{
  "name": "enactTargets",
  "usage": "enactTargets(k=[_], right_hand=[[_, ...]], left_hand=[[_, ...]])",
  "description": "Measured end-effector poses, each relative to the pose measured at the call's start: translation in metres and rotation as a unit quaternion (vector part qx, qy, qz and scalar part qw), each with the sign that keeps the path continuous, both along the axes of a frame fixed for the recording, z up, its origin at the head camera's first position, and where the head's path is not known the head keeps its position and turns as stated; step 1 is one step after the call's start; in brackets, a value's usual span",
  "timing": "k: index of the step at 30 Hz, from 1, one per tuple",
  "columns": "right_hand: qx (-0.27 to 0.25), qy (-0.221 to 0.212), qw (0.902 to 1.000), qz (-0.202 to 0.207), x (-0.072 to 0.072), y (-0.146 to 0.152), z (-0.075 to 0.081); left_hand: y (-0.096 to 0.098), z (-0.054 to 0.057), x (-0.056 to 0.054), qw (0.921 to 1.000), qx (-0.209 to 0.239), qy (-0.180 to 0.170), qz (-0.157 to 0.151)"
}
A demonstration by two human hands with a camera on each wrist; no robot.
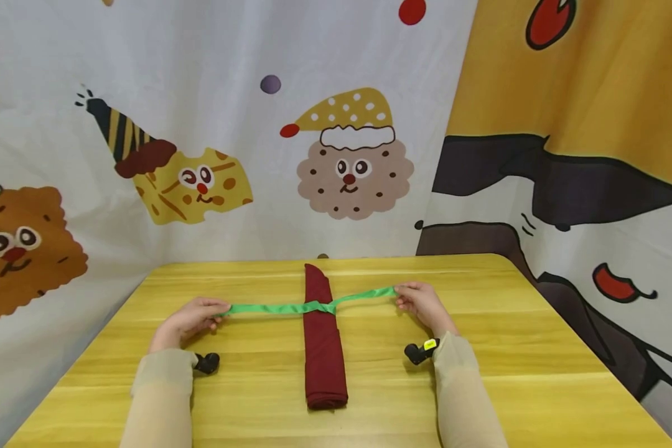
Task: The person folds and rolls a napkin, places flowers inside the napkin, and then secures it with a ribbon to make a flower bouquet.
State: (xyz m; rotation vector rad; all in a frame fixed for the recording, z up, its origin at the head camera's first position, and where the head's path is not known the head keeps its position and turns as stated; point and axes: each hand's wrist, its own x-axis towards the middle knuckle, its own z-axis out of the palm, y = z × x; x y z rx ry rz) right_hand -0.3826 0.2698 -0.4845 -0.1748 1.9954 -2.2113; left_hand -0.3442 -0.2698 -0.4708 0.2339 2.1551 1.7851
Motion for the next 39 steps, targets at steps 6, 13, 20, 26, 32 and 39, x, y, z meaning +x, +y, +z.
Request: enactTargets(k=[6, 13, 20, 26, 32, 39], right_hand=[[-0.007, 0.000, 0.9999, -0.009, 0.001, -0.001, 0.003], [-0.021, -0.009, 0.9997, -0.013, 0.002, -0.003, 0.003], [0.050, 0.040, 0.9936, -0.094, 0.003, -0.004, 0.002], [0.077, 0.059, 0.9912, -0.090, 0.004, -0.001, 0.003], [0.051, 0.045, 0.9966, -0.046, 0.008, 0.006, 0.006], [0.036, 0.026, 0.9985, -0.031, 0.016, 0.009, 0.009]], left_hand=[[0.001, 0.001, -0.001, 0.9999, -0.007, 0.001, 0.013], [-0.003, -0.001, 0.002, 0.9999, -0.007, 0.005, 0.010], [-0.006, -0.004, 0.005, 0.9988, 0.043, 0.009, 0.022], [-0.003, -0.005, 0.003, 0.9977, 0.056, 0.008, 0.038], [-0.003, -0.002, 0.004, 0.9976, 0.052, 0.000, 0.045], [-0.003, 0.007, 0.007, 0.9973, 0.015, 0.000, 0.072]])
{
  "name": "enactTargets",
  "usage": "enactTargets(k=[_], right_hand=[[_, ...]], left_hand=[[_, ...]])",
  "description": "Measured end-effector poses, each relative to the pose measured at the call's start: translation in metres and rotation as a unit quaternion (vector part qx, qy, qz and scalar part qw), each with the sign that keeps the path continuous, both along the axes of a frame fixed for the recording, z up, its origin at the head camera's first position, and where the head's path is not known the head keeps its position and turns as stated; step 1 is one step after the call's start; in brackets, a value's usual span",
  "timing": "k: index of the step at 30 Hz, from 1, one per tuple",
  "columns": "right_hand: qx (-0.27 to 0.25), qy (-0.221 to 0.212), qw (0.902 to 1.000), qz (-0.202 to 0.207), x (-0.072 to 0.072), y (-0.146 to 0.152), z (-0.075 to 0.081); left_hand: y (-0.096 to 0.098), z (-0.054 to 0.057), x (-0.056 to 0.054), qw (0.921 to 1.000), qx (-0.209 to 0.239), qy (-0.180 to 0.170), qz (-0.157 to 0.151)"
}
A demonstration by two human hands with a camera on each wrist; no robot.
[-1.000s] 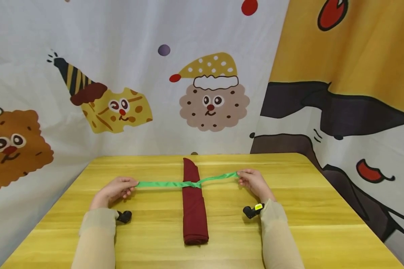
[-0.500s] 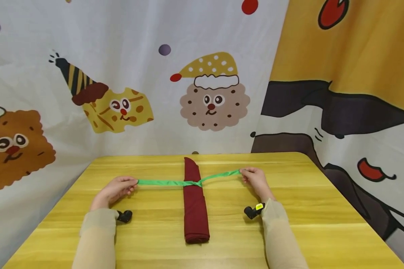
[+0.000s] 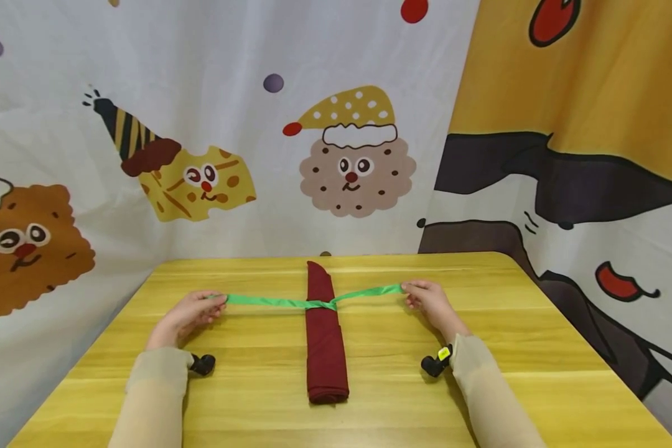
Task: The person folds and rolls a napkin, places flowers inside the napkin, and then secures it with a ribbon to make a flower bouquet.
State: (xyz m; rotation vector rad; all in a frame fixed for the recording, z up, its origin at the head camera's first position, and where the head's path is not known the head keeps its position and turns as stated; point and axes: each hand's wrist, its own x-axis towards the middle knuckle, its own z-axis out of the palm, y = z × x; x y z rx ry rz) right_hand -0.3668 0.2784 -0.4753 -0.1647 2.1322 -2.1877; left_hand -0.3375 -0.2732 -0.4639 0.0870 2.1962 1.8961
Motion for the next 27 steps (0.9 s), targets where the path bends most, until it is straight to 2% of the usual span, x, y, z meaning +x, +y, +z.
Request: enactTargets(k=[4, 7, 13, 17, 22, 27], right_hand=[[-0.002, -0.010, 0.9999, -0.006, 0.001, 0.005, 0.001], [0.033, -0.013, 0.9994, -0.005, 0.001, 0.011, 0.003], [0.103, -0.004, 0.9944, 0.025, 0.004, 0.020, 0.014], [0.134, 0.006, 0.9903, 0.036, 0.007, 0.023, 0.020], [0.130, 0.008, 0.9911, 0.029, 0.007, 0.024, 0.020], [0.128, 0.026, 0.9912, 0.024, 0.008, 0.026, 0.024]], left_hand=[[0.001, 0.006, 0.000, 0.9982, -0.055, 0.023, -0.006], [0.001, 0.011, 0.001, 0.9938, -0.100, 0.043, -0.022], [0.000, 0.025, 0.005, 0.9810, -0.174, 0.067, -0.053], [-0.002, 0.031, 0.006, 0.9772, -0.189, 0.074, -0.064], [-0.002, 0.032, 0.005, 0.9765, -0.189, 0.080, -0.064], [-0.008, 0.036, 0.007, 0.9710, -0.206, 0.096, -0.073]])
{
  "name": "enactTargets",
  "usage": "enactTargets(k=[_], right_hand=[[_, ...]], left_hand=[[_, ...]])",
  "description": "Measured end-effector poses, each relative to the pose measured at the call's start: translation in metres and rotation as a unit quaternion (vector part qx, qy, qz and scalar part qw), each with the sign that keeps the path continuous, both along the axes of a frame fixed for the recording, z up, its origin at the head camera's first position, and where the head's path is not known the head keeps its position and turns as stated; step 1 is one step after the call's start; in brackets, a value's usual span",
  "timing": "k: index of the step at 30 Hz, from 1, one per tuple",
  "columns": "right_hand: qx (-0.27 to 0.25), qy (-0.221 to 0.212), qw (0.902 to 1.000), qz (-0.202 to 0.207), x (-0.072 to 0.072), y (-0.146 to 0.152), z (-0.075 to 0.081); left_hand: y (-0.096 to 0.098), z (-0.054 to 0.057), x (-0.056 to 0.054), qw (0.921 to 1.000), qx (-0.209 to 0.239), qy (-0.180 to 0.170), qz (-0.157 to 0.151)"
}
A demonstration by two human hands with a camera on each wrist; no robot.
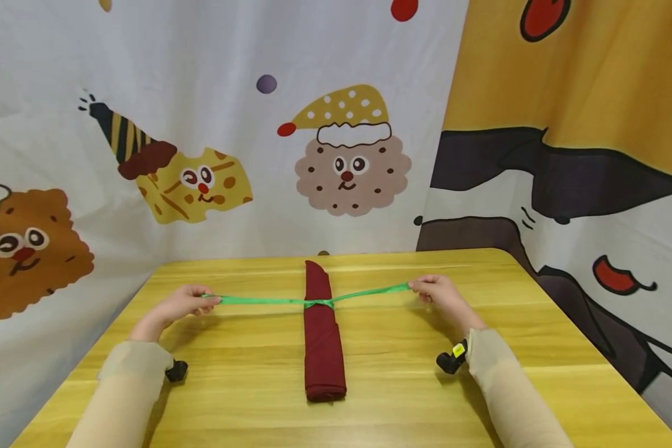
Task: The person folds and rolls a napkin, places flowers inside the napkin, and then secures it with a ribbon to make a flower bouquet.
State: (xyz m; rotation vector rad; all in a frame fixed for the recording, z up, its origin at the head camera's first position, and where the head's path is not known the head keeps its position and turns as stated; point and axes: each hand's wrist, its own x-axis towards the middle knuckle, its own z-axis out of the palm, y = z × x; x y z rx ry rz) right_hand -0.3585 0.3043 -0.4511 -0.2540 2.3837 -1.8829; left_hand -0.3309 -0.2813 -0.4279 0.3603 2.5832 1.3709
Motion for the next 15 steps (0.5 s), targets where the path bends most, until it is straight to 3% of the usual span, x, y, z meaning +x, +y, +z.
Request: enactTargets(k=[9, 15], right_hand=[[0.070, 0.051, 0.9962, 0.005, -0.004, -0.002, 0.020], [0.080, 0.053, 0.9953, 0.005, -0.006, -0.003, 0.024]], left_hand=[[-0.004, 0.025, 0.004, 0.9987, -0.031, 0.038, -0.015], [-0.004, 0.029, 0.005, 0.9989, -0.027, 0.037, -0.014]])
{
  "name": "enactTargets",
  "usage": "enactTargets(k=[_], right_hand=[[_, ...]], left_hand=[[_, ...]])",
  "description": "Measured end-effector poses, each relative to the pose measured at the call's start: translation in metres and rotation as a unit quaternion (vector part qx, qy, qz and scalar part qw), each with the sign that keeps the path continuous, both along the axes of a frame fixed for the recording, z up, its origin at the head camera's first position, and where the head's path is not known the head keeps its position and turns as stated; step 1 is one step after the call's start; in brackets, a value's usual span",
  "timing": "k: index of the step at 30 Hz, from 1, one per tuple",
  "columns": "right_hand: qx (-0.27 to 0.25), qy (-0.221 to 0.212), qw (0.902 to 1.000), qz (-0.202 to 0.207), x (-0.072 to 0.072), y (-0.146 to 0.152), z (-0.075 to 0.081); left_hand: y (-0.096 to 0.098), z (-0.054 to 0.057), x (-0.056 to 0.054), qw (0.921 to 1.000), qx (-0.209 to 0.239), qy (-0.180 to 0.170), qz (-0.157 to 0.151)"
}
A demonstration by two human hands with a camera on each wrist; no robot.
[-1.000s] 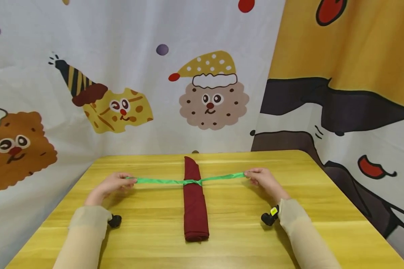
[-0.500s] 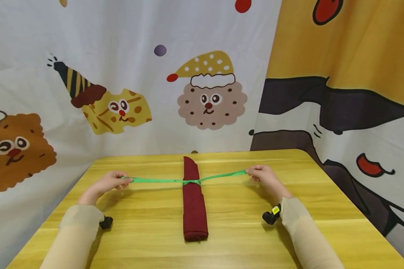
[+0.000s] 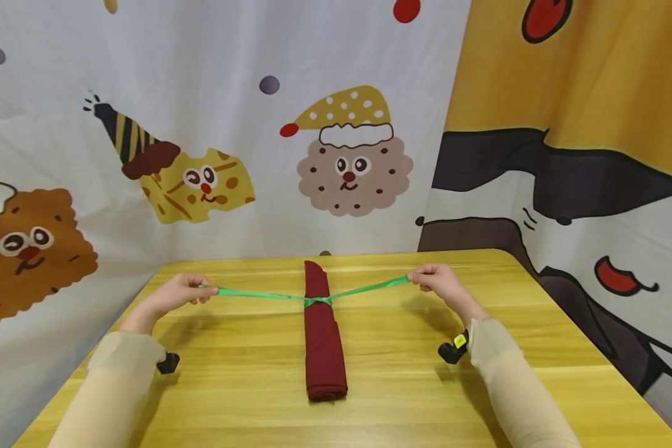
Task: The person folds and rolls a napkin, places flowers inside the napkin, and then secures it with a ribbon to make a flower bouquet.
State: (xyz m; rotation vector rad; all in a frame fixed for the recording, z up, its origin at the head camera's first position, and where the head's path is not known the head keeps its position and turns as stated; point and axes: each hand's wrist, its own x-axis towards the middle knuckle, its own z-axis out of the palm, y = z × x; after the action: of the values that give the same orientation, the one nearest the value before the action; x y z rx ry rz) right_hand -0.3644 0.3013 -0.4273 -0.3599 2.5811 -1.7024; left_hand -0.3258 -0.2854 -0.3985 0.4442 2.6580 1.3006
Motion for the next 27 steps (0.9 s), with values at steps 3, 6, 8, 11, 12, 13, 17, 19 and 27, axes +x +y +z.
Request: enactTargets(k=[3, 6, 8, 11, 12, 13, 17, 19, 27], right_hand=[[0.009, -0.005, 0.9999, 0.002, 0.000, 0.003, -0.004], [0.015, -0.010, 0.9998, 0.002, 0.002, 0.005, -0.009], [0.016, -0.014, 0.9998, -0.001, 0.004, 0.006, -0.012], [0.021, -0.012, 0.9997, -0.005, 0.007, 0.007, -0.017], [0.024, -0.009, 0.9997, -0.006, 0.008, 0.007, -0.018], [0.024, -0.009, 0.9996, -0.009, 0.009, 0.008, -0.020], [0.028, -0.013, 0.9993, -0.020, 0.011, 0.011, -0.026], [0.036, -0.008, 0.9991, -0.023, 0.012, 0.012, -0.029], [0.061, 0.007, 0.9975, -0.035, 0.014, 0.016, -0.036]], left_hand=[[-0.001, -0.004, -0.001, 1.0000, 0.000, -0.003, 0.000], [-0.002, -0.009, -0.002, 0.9999, -0.003, -0.009, -0.003], [-0.002, -0.013, -0.003, 0.9999, -0.005, -0.012, -0.004], [-0.003, -0.019, -0.003, 0.9998, -0.002, -0.019, -0.006], [-0.003, -0.021, -0.002, 0.9997, -0.001, -0.022, -0.008], [-0.003, -0.023, -0.002, 0.9996, 0.002, -0.026, -0.010], [-0.003, -0.028, 0.000, 0.9991, 0.010, -0.039, -0.015], [-0.002, -0.029, 0.000, 0.9989, 0.014, -0.042, -0.016], [-0.006, -0.031, 0.000, 0.9991, 0.015, -0.036, -0.018]])
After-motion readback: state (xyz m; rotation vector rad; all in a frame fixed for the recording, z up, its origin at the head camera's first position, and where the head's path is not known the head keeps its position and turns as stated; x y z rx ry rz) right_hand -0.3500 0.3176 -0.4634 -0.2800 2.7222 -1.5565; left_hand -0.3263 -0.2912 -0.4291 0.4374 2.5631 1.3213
